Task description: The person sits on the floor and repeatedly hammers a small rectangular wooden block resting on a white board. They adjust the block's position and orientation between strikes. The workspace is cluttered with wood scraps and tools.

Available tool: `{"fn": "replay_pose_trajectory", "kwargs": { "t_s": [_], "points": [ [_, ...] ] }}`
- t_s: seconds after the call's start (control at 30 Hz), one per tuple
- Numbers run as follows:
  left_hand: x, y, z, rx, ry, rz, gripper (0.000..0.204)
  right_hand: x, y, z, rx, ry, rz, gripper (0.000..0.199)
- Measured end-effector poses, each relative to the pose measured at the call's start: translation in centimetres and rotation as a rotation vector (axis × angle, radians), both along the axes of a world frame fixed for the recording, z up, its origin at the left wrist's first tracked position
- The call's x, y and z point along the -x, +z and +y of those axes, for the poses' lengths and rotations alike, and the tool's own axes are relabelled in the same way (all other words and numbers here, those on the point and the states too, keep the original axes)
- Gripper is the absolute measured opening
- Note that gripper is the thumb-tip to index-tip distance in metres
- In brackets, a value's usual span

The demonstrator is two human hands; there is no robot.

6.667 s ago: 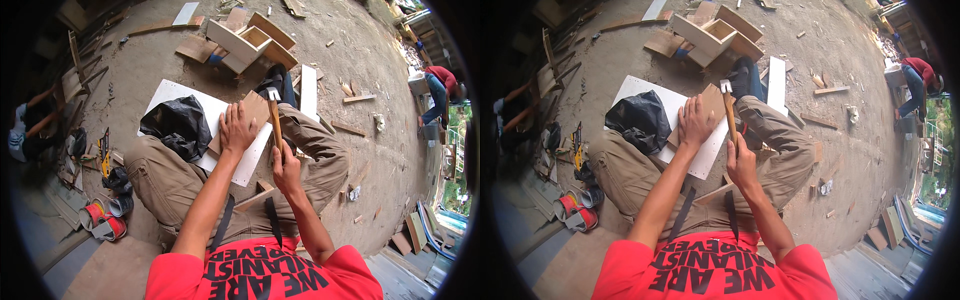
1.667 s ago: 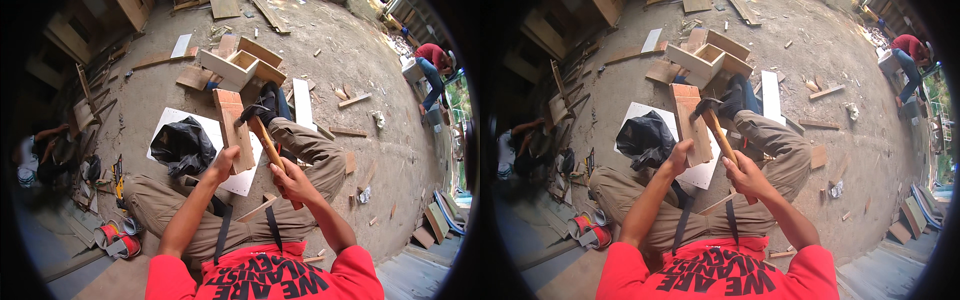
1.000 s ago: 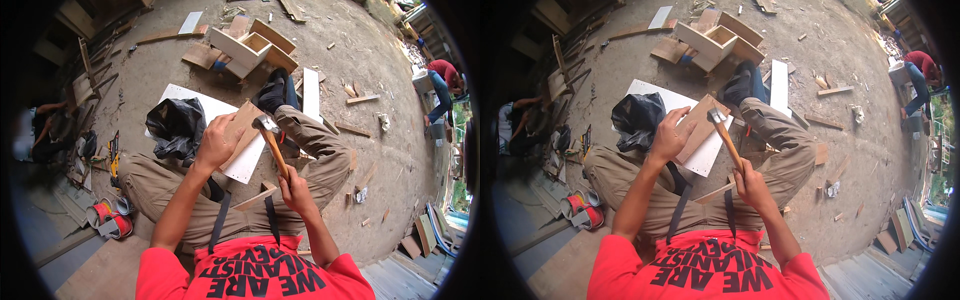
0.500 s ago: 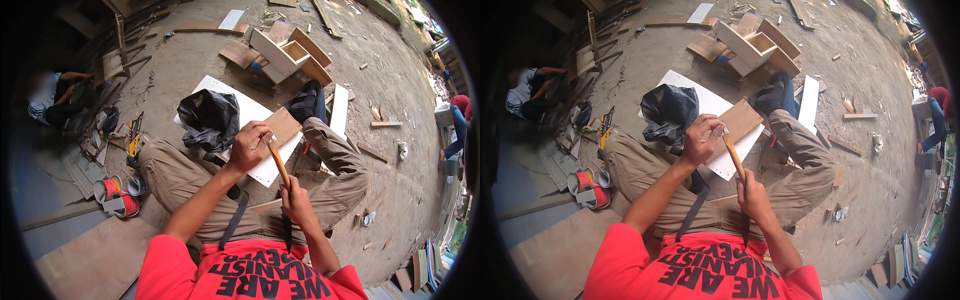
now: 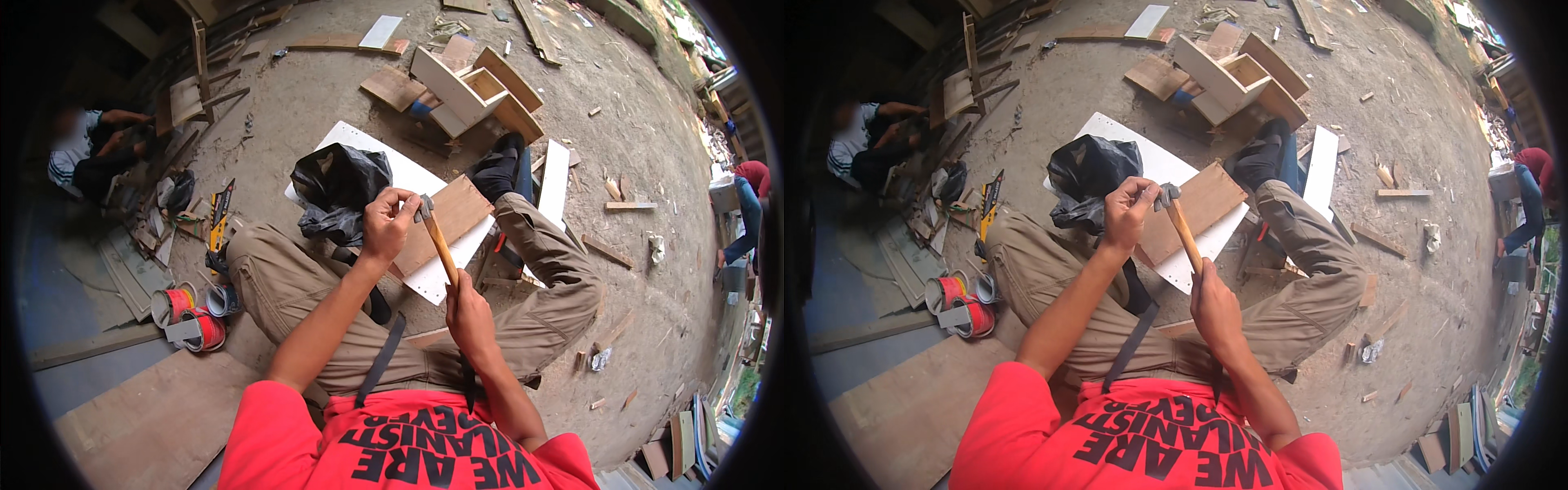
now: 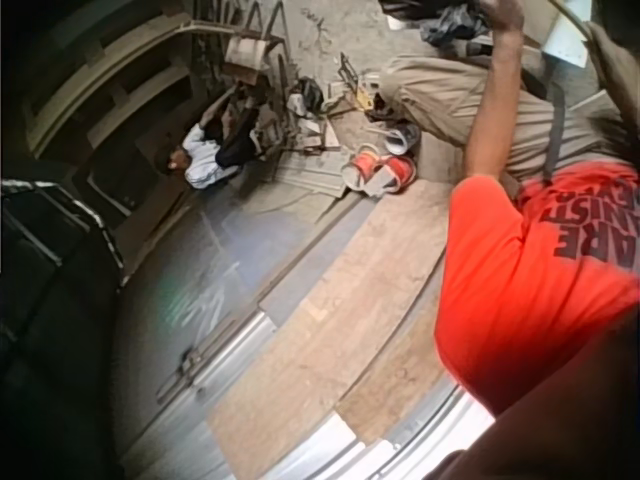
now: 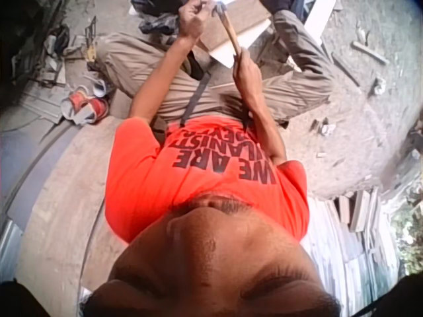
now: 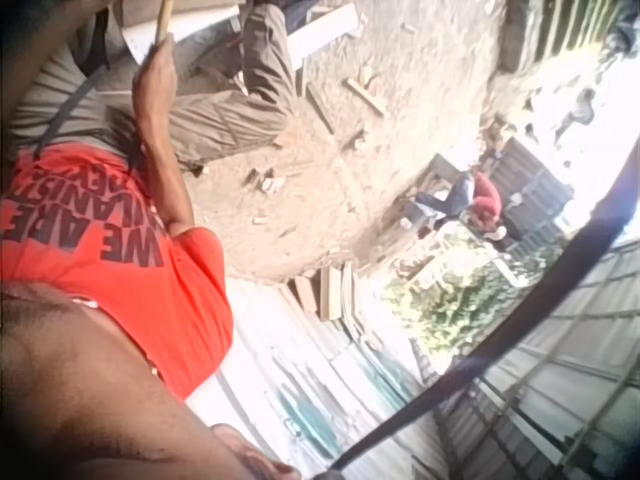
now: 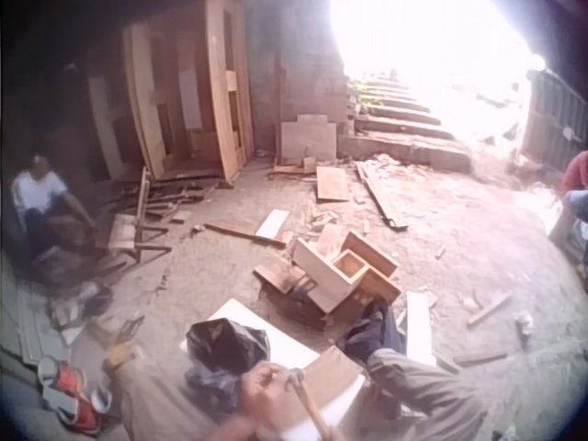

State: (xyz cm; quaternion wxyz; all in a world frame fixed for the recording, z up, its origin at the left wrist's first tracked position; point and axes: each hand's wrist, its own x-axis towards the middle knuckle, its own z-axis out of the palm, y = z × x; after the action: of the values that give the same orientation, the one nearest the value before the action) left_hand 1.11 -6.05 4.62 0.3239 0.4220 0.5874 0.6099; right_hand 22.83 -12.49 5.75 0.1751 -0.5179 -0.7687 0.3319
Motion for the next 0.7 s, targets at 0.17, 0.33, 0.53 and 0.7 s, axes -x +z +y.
{"fn": "replay_pose_trajectory", "kwargs": {
  "t_s": [0.17,0.33,0.53,0.7],
  "points": [
    [-0.1,0.3,0.4,0.099,0.045,-0.213,0.015,1.3,-1.7,0.0,-0.066,-0.057,0.031,0.033],
    [-0.4,1.0,0.0,0.065,0.051,0.024,0.019,1.1,-3.7,0.0,0.000,-0.048,0.189,0.033],
    [-1.8,3.1,-0.1,-0.229,0.018,0.742,0.015,0.6,-3.8,-0.4,0.135,-0.088,0.315,0.034],
    [-3.0,2.7,-0.8,-0.183,-0.036,0.637,0.017,0.4,-4.0,0.5,0.077,-0.116,0.298,0.035]
  ]
}}
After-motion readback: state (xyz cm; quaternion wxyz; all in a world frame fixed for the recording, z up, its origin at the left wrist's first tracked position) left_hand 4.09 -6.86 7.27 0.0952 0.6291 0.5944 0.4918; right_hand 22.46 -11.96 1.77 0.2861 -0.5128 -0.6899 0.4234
